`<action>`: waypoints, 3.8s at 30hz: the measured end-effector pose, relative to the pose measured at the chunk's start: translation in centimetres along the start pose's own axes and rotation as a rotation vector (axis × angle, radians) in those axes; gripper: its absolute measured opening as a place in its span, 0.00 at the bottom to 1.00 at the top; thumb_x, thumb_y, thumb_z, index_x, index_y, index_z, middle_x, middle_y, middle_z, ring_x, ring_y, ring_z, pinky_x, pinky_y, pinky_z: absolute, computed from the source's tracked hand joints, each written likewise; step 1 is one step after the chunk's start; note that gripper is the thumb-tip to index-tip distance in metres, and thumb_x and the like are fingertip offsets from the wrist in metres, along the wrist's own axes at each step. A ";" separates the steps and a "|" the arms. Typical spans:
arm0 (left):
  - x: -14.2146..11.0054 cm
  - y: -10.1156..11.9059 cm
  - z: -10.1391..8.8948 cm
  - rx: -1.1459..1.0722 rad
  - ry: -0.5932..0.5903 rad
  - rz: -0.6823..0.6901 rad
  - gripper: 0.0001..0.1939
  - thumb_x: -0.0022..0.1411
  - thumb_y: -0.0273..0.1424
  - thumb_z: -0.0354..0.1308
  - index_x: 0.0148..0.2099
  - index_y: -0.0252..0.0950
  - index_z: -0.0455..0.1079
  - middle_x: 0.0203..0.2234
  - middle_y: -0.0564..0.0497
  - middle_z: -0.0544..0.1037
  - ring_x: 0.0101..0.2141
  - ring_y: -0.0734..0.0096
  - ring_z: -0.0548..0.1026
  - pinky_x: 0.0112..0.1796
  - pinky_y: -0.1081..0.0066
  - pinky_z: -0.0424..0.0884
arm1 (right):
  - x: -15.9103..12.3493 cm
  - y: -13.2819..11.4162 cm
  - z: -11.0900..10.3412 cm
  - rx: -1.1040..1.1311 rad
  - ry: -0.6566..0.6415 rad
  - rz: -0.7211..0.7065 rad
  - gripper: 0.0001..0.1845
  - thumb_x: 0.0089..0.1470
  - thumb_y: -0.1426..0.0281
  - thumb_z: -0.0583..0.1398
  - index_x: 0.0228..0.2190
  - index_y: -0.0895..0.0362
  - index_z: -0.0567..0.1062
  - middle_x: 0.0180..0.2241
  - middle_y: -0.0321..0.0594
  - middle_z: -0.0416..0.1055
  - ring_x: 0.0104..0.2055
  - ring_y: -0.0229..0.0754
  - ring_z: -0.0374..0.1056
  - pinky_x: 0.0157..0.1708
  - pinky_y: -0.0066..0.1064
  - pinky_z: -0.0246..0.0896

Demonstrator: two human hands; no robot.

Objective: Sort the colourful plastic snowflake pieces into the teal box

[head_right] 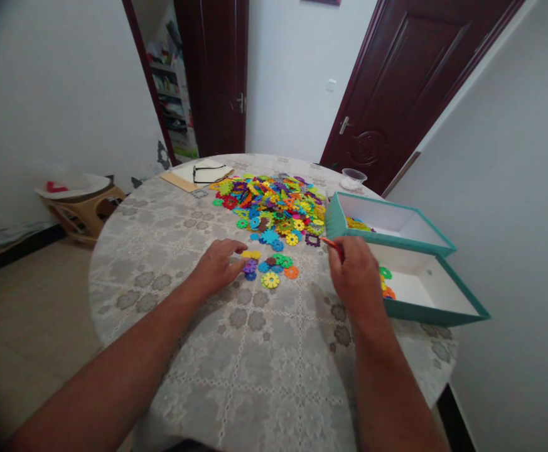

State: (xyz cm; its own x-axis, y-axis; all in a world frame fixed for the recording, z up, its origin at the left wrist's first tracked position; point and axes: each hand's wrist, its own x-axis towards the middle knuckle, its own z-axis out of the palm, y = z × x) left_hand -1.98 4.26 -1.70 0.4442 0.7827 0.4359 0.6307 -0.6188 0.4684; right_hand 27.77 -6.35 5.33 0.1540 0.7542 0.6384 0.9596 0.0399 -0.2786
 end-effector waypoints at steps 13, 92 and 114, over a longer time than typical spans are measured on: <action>-0.4 0.2 0.2 0.210 -0.238 0.007 0.14 0.65 0.38 0.63 0.51 0.40 0.78 0.44 0.43 0.78 0.46 0.53 0.72 0.48 0.58 0.67 | -0.1 5.7 -1.4 -0.321 0.077 0.198 0.15 0.62 0.68 0.55 0.44 0.58 0.79 0.41 0.54 0.74 0.45 0.56 0.69 0.47 0.46 0.63; -1.3 2.3 1.6 0.096 -0.312 0.108 0.12 0.63 0.42 0.68 0.47 0.45 0.79 0.49 0.48 0.76 0.52 0.53 0.69 0.48 0.57 0.64 | -2.5 -3.4 5.9 0.314 -0.825 -0.010 0.05 0.60 0.71 0.59 0.31 0.56 0.74 0.30 0.34 0.70 0.33 0.40 0.64 0.31 0.29 0.50; -1.1 2.3 1.9 0.048 -0.298 0.074 0.08 0.65 0.34 0.63 0.43 0.49 0.83 0.49 0.50 0.78 0.52 0.55 0.71 0.51 0.55 0.66 | -3.5 -5.3 8.0 0.165 -0.727 0.046 0.16 0.56 0.71 0.63 0.47 0.58 0.76 0.46 0.47 0.77 0.47 0.48 0.71 0.45 0.33 0.61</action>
State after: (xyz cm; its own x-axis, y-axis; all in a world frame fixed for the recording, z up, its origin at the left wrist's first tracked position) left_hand 0.17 2.15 -2.56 0.6526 0.7251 0.2198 0.6156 -0.6766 0.4041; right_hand 20.24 -3.89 -1.17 -0.0564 0.9984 0.0036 0.8995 0.0523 -0.4338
